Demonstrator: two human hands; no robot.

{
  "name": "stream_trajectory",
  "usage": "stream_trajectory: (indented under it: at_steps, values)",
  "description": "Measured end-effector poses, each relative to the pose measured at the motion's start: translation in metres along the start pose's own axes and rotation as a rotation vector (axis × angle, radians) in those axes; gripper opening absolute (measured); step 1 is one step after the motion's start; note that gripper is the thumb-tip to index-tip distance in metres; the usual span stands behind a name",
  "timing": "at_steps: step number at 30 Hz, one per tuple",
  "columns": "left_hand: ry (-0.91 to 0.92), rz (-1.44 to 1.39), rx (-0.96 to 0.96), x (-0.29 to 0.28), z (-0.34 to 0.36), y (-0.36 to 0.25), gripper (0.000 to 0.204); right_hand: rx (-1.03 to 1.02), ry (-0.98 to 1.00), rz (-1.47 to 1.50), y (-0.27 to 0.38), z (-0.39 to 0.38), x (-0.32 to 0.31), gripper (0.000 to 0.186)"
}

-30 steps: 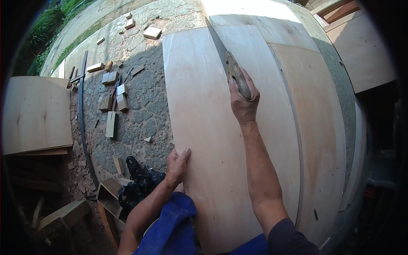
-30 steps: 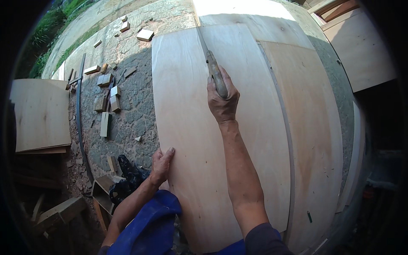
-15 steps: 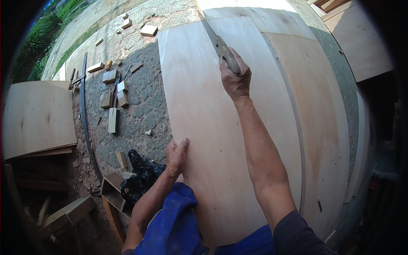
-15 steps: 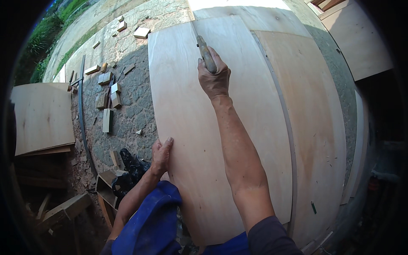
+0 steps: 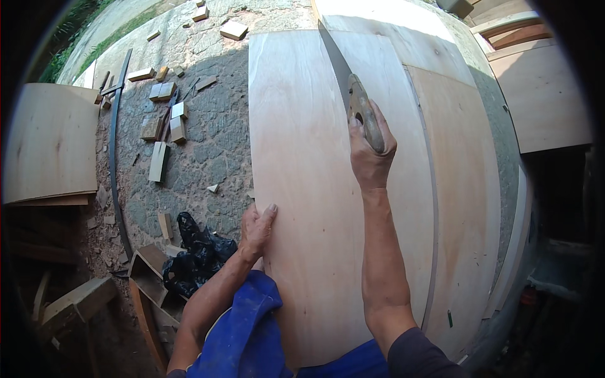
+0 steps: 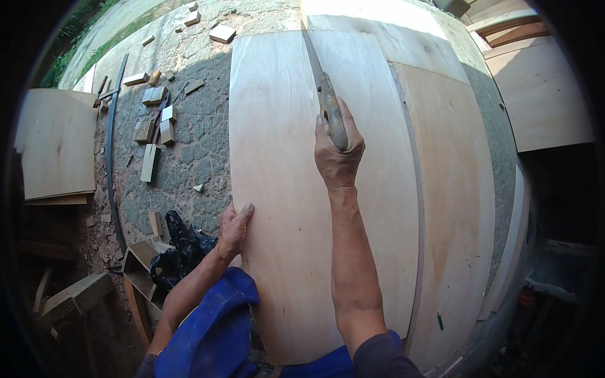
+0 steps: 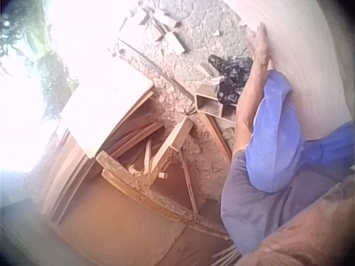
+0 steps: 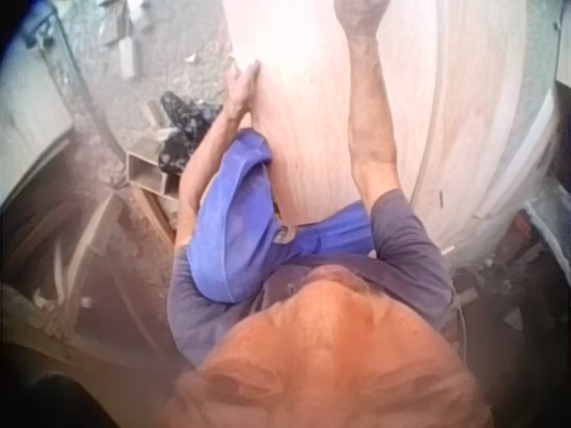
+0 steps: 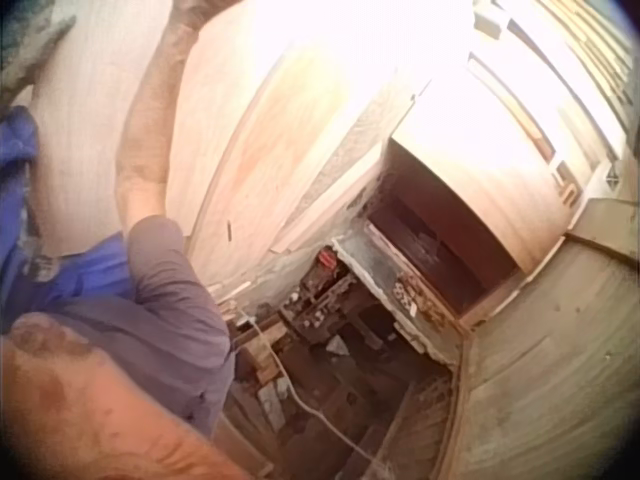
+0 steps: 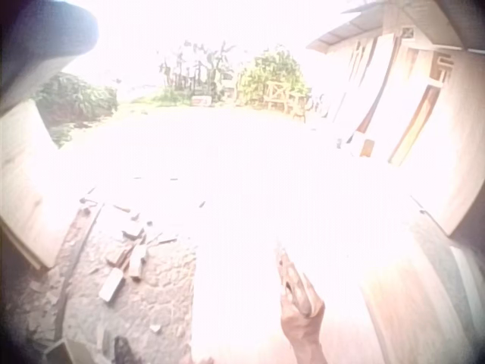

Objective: The person marks a large sheet of plywood with a pencil and a small wooden frame, then uses a hand saw to cut the sheet along the marked line. The person sits on the floor throughout the process, handling the wood and tools directly.

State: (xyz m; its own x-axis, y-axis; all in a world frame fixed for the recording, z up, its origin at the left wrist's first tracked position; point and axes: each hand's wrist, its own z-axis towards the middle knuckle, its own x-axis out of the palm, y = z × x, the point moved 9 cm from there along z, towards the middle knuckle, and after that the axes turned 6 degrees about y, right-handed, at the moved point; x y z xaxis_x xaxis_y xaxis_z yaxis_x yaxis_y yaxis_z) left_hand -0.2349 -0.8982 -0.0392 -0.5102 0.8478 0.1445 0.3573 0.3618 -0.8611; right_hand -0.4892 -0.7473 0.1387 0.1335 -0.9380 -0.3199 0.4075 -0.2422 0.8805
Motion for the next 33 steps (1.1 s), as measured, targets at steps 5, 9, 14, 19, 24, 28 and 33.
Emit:
stream_trajectory:
  at_steps: [5,9,14,19,24,28,33]
  values:
    - [0.044,-0.062,0.059,0.004,-0.002,-0.008,0.032,0.079,-0.02,-0.084,0.01,0.052,0.018,0.045]
    - [0.03,-0.033,0.02,0.003,-0.001,-0.005,0.032,0.123,0.053,0.005,0.013,0.078,0.032,0.044]
    - [0.011,-0.051,0.012,0.003,0.0,0.0,0.033,0.051,0.026,-0.013,0.014,0.01,0.002,0.044]
    - [0.079,-0.092,0.069,0.009,0.009,-0.009,0.034,0.008,-0.013,0.003,0.0,0.025,0.006,0.042]
    - [0.088,-0.092,0.037,0.009,0.014,-0.009,0.034,0.044,0.063,0.082,-0.003,0.079,0.028,0.04]
    - [0.036,-0.02,0.002,0.005,0.016,-0.004,0.036,-0.071,0.02,-0.067,0.016,0.011,-0.006,0.047]
    - [0.023,-0.036,0.095,0.007,0.013,-0.012,0.035,0.038,0.021,0.038,-0.001,0.02,0.002,0.046]
